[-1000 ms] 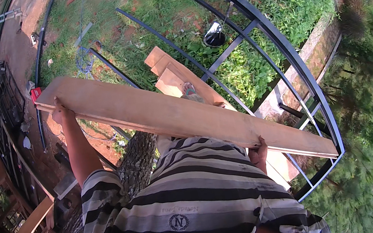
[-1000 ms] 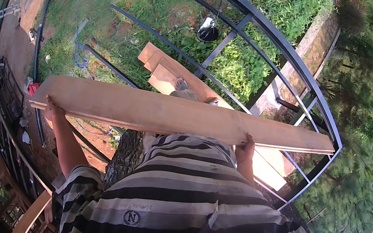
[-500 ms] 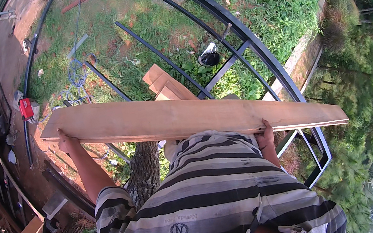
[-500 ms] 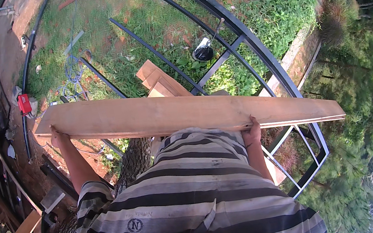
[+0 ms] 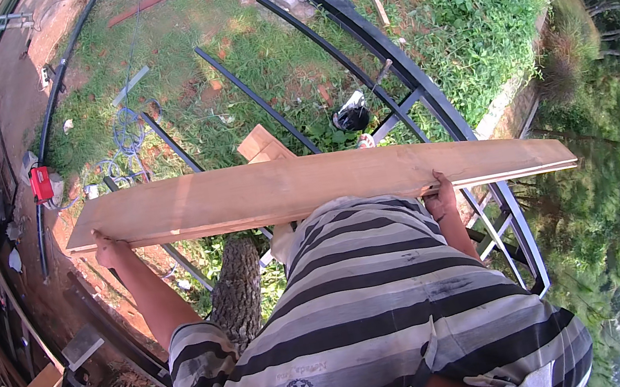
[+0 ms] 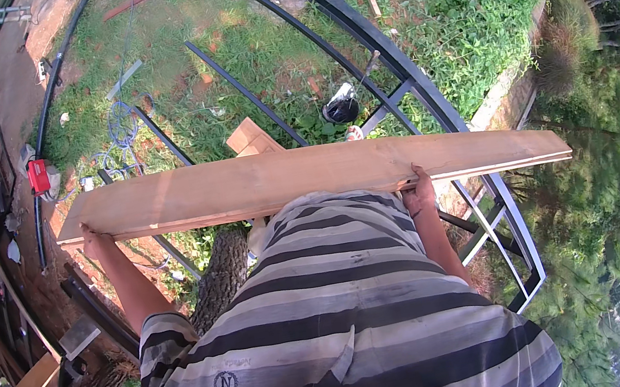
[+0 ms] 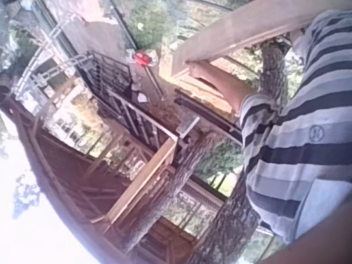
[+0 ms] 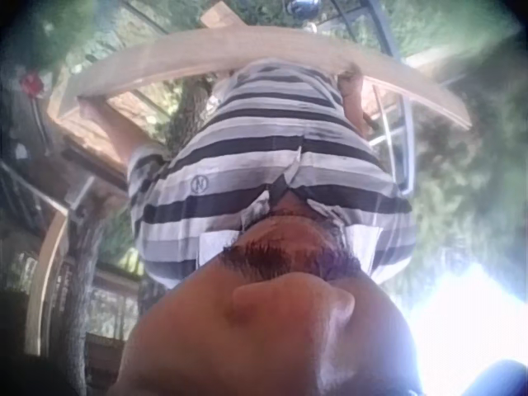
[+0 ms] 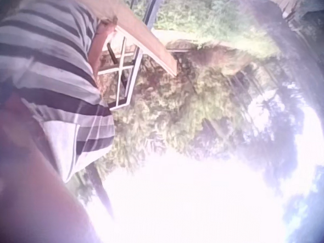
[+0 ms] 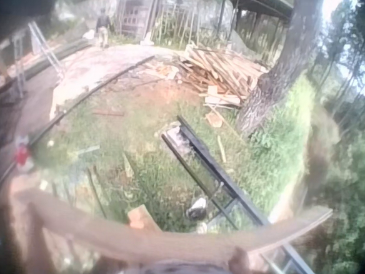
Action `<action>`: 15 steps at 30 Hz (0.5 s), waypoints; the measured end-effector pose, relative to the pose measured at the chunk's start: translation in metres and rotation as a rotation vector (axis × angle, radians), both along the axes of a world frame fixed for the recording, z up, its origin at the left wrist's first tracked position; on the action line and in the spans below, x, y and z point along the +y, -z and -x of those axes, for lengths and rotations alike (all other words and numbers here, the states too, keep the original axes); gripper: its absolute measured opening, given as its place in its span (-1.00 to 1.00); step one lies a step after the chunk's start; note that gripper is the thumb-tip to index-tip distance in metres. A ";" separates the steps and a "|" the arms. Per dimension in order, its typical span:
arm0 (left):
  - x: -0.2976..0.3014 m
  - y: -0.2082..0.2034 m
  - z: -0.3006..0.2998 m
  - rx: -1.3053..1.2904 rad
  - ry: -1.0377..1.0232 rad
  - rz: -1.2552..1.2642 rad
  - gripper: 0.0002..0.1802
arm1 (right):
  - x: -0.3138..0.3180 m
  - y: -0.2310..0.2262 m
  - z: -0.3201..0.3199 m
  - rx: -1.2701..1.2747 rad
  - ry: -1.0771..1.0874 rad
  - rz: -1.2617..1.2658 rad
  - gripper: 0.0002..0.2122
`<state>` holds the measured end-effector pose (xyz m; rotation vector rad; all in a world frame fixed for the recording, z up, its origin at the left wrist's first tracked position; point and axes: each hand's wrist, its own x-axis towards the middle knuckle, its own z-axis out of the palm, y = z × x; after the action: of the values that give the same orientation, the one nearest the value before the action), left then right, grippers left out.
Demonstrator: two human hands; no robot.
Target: The person picks up a long wood plank from a metal frame structure, carries it down to a grassy area, and then places it back onto the metal frame.
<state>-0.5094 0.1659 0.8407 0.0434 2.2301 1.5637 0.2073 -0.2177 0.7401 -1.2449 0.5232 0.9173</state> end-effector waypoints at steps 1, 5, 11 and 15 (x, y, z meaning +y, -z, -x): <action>0.004 -0.005 -0.001 0.027 -0.007 -0.011 -0.40 | 0.009 0.004 -0.006 0.023 0.005 0.028 -0.58; 0.017 -0.022 -0.031 0.103 -0.099 0.153 -0.50 | 0.051 0.002 -0.035 0.091 0.015 0.123 -0.61; 0.039 -0.029 -0.090 0.115 -0.017 0.025 -0.41 | 0.103 0.007 -0.112 0.156 0.002 0.068 -0.58; 0.076 -0.036 -0.135 0.082 -0.140 -0.045 -0.39 | 0.150 0.009 -0.154 0.171 -0.020 0.037 -0.59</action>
<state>-0.3748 0.2422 0.8771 -0.0375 2.3051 1.7140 0.3612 -0.0679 0.7314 -1.2125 0.6665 1.0411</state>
